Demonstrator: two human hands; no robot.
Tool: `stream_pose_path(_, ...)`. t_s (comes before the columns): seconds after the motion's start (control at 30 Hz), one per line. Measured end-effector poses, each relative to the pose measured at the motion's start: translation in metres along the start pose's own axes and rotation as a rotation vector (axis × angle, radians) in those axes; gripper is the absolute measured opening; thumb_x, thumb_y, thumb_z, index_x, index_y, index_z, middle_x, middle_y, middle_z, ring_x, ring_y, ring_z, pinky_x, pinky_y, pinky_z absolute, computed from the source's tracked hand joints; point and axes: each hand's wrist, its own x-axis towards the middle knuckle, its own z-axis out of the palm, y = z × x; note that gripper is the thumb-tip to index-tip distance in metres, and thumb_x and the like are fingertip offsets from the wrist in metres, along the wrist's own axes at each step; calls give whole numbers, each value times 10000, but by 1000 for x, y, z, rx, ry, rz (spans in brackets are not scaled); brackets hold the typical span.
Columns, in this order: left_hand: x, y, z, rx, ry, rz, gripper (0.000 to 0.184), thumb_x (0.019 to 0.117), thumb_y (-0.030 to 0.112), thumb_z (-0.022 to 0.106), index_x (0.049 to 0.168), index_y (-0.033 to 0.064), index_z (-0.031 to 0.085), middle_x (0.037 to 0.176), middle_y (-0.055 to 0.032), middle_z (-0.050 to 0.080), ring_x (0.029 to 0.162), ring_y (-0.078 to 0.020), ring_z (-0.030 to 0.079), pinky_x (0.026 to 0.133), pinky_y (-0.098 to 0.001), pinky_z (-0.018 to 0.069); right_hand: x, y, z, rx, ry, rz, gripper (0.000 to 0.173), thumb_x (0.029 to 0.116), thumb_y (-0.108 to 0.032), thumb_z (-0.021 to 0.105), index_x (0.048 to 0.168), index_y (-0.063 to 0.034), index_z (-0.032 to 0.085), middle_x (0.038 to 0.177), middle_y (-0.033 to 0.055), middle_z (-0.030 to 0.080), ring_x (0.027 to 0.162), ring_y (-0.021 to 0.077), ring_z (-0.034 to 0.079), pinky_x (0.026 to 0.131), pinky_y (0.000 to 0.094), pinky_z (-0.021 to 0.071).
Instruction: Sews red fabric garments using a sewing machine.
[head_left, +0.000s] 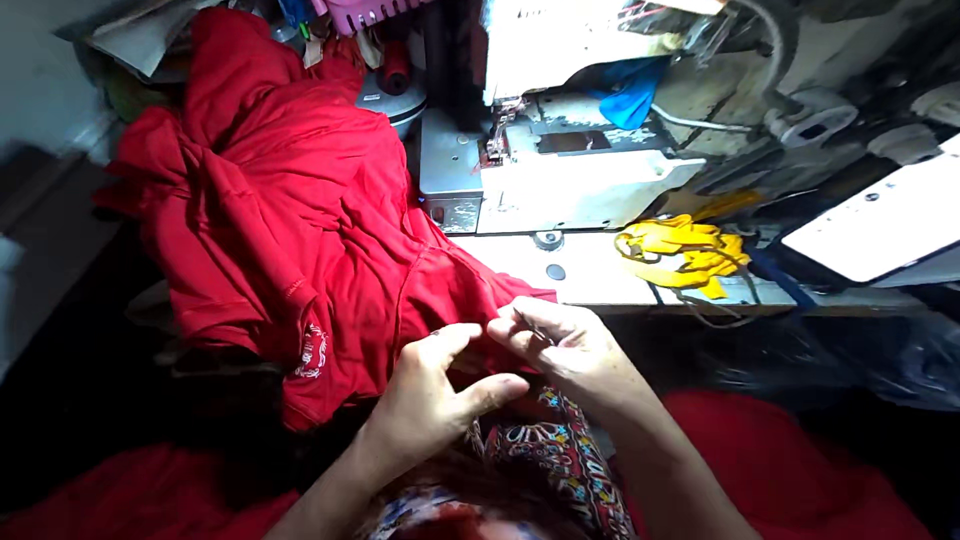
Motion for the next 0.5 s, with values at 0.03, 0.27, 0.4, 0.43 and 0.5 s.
stream_pose_path(0.03,2,5,5,-29,39,-40,295,931,272,733,1094,26,716,938,3,743,855,-47,715,794,-255,618,0,-3,1,53,-5,-11,166,956,-128,602,940,-177,760,789,-74,674,627,0,568,545,152,470)
stream_pose_path(0.27,7,2,-3,-370,28,-54,66,976,64,654,983,24,706,839,-38,700,765,-68,666,722,-224,571,-19,-3,3,-40,81,-184,173,1014,-282,625,1161,-229,699,826,-97,660,615,-23,556,541,123,471)
stream_pose_path(0.4,9,-2,0,-535,8,-79,71,927,41,709,995,32,690,850,-47,692,769,-69,666,724,-221,576,-29,-3,19,-205,142,-247,344,919,-335,753,1217,-223,623,887,-105,631,663,-59,550,584,111,491)
stream_pose_path(0.43,10,-3,1,-567,11,-87,100,912,33,723,1010,33,704,851,-52,707,768,-69,677,724,-220,582,-29,-3,22,-267,154,-267,354,913,-345,758,1207,-207,617,909,-98,609,673,-68,523,593,101,472)
stream_pose_path(0.5,10,-5,2,-578,35,-95,58,908,34,727,966,31,732,815,-57,719,745,-78,691,719,-230,593,-25,1,25,-348,179,-327,272,923,-305,744,1132,-164,641,961,-75,597,715,-66,508,624,88,459)
